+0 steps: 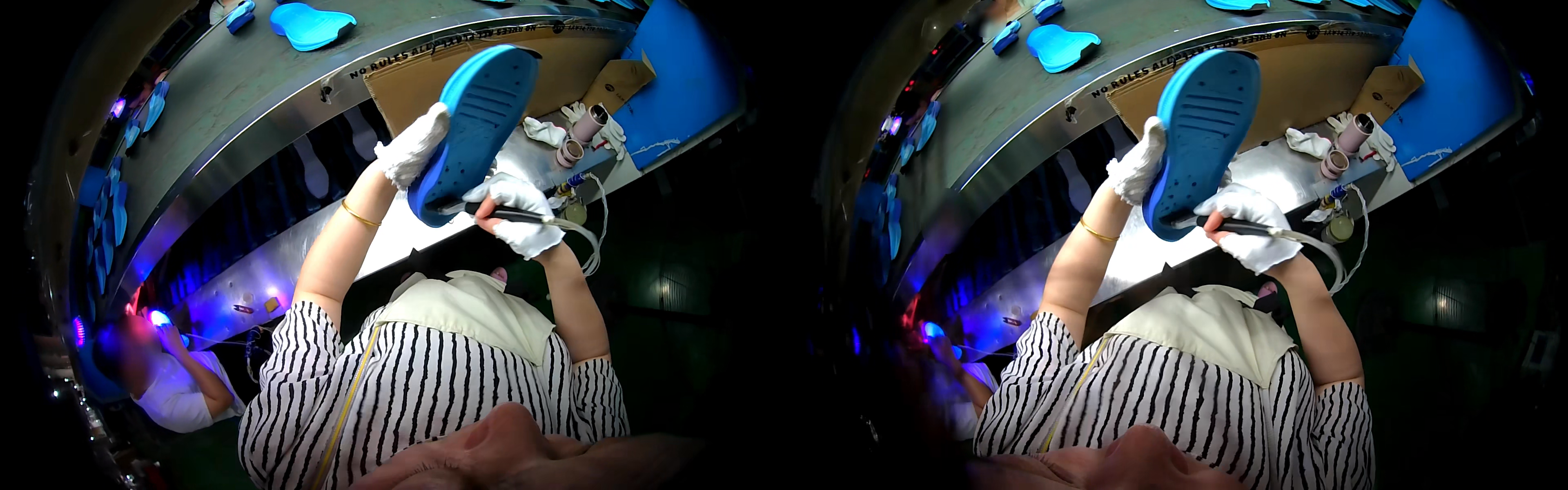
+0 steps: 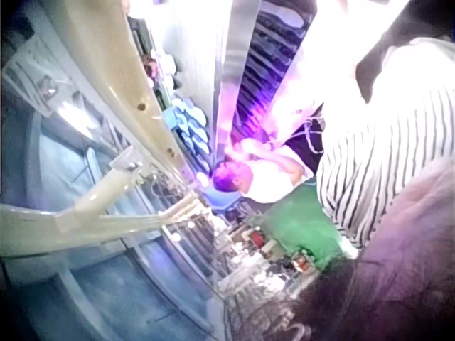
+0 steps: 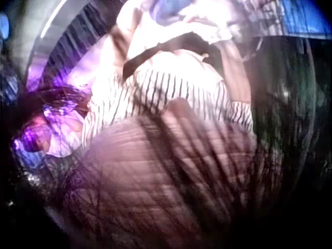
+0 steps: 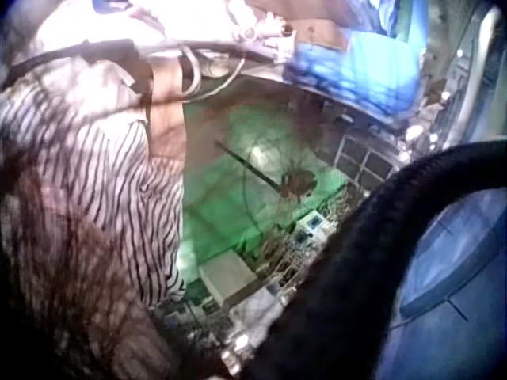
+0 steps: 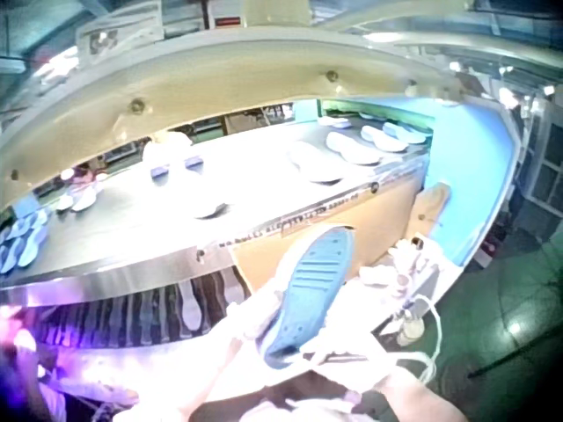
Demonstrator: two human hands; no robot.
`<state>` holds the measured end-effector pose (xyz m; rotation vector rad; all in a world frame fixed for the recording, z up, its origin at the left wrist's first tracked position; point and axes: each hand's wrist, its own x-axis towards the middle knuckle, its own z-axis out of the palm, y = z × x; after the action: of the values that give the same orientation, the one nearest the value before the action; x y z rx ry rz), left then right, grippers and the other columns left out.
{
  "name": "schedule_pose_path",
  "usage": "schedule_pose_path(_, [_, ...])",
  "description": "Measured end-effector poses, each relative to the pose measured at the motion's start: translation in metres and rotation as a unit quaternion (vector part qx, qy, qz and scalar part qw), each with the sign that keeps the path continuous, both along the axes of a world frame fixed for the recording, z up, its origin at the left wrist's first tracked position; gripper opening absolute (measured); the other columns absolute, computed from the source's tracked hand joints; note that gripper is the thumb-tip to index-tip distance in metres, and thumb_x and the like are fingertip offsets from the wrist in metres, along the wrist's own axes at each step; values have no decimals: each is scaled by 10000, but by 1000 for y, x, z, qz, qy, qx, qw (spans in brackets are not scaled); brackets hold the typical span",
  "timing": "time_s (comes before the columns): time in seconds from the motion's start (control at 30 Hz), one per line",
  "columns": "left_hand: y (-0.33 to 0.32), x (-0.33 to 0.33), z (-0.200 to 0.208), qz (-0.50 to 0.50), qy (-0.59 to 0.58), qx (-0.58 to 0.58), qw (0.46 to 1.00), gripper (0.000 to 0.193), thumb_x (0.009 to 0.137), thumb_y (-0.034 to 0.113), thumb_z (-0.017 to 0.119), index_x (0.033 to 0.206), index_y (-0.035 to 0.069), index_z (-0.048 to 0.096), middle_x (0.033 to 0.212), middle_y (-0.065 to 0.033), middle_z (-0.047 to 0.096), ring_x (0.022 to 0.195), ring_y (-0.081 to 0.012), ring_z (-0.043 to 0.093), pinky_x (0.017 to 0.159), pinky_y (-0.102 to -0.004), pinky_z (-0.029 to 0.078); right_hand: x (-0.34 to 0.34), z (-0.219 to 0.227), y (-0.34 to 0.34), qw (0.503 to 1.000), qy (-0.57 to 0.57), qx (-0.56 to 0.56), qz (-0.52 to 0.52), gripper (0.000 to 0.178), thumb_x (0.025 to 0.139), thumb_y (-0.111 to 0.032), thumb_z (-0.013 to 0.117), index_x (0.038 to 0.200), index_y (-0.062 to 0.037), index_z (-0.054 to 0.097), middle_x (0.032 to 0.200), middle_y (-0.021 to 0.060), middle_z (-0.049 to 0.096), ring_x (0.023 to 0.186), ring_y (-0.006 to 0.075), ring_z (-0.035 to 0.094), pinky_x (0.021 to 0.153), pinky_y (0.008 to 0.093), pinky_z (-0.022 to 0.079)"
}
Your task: The person uses a handheld dispenser to apply a liquid adhesive to blue insoles, then places each insole onto a moving conveyor belt above the workstation.
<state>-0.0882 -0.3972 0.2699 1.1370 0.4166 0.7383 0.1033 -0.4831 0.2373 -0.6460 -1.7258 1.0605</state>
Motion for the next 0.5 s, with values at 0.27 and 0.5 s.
schedule_pose_path(0.27, [6,16,7,122,198,14,972,645,836,547,573,1211,30,489,978,-132,591,753,-171,599,693,-314,536,16,7,4,989,16,-128,68,94,673,44,656,725,-24,618,743,65,625,699,127,582,654,249,469])
schedule_pose_path(0.5, [14,12,6,137,248,32,959,534,864,513,564,1114,41,580,881,-72,618,683,-104,568,600,-253,488,3,-14,9,996,-78,17,25,125,627,39,625,712,-51,615,793,67,618,736,192,588,688,292,474])
